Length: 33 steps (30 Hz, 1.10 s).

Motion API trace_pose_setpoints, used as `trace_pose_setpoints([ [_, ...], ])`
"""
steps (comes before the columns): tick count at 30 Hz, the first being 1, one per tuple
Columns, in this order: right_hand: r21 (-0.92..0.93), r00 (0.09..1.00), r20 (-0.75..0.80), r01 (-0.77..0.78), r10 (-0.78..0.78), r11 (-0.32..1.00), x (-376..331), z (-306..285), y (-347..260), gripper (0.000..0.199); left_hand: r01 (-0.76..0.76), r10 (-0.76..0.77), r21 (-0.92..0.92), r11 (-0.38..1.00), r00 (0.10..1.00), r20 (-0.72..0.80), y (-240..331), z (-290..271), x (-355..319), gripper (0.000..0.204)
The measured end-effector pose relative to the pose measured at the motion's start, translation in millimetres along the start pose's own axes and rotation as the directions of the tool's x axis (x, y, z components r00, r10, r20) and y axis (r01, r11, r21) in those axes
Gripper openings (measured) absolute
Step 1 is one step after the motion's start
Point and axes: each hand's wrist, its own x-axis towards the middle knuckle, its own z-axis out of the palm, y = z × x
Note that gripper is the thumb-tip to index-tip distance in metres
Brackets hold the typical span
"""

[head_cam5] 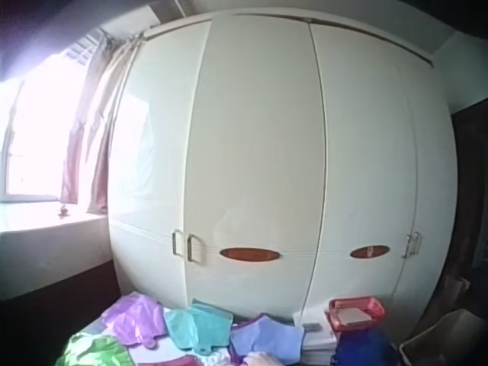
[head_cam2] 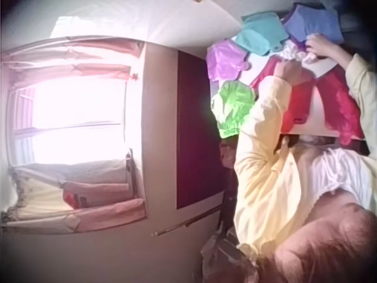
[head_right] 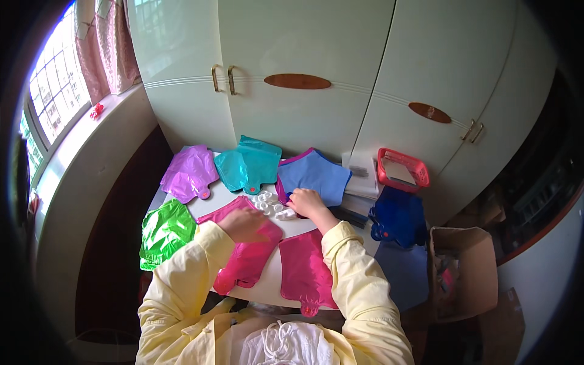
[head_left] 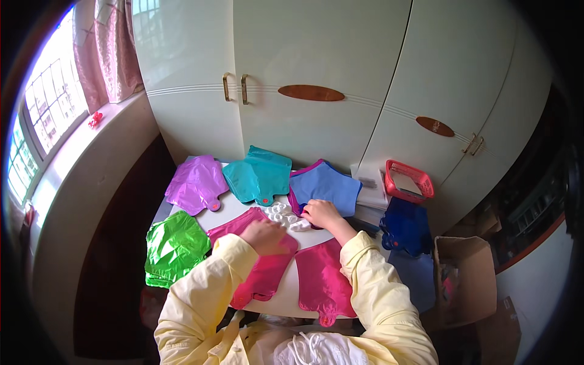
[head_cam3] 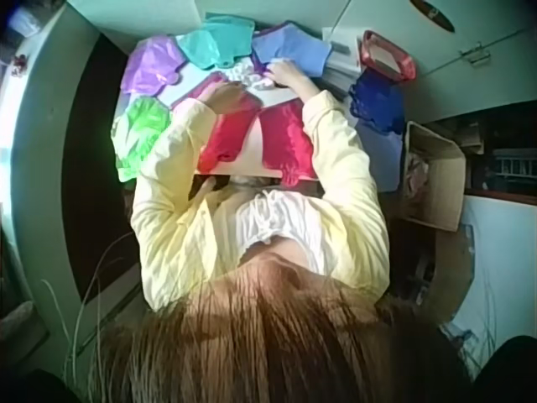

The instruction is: Folding star-shaped plastic balloons and placing them into retail packaging sleeves with cardboard inserts.

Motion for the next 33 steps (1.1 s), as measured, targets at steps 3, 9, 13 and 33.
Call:
trace_pose_setpoints([
  [3,0.004,0.996,-0.083,0.03,-0.029,1.0,0.8,-3.7,-6.8,0.023,0.037,-0.044,-0.055,0.998,0.99,-0.131,-41.5,7.3,19.5,0.054],
  [9,-0.011,0.996,-0.071,0.046,-0.047,0.999,6.0,6.2,-4.4,0.021,0.041,-0.051,-0.041,0.998,0.959,-0.277,-60.5,31.8,48.1,0.043],
  [13,0.032,0.993,-0.113,0.05,-0.046,0.998,7.0,7.6,-6.3,0.018,0.05,-0.043,0.018,0.999,0.959,-0.279,-62.5,28.6,68.8,0.04],
  [33,0.629,0.865,0.054,-0.417,0.498,0.656,12.9,9.9,9.1,0.017,-0.076,0.066,-0.013,0.997,0.935,-0.349,-36.3,47.5,115.9,0.04],
])
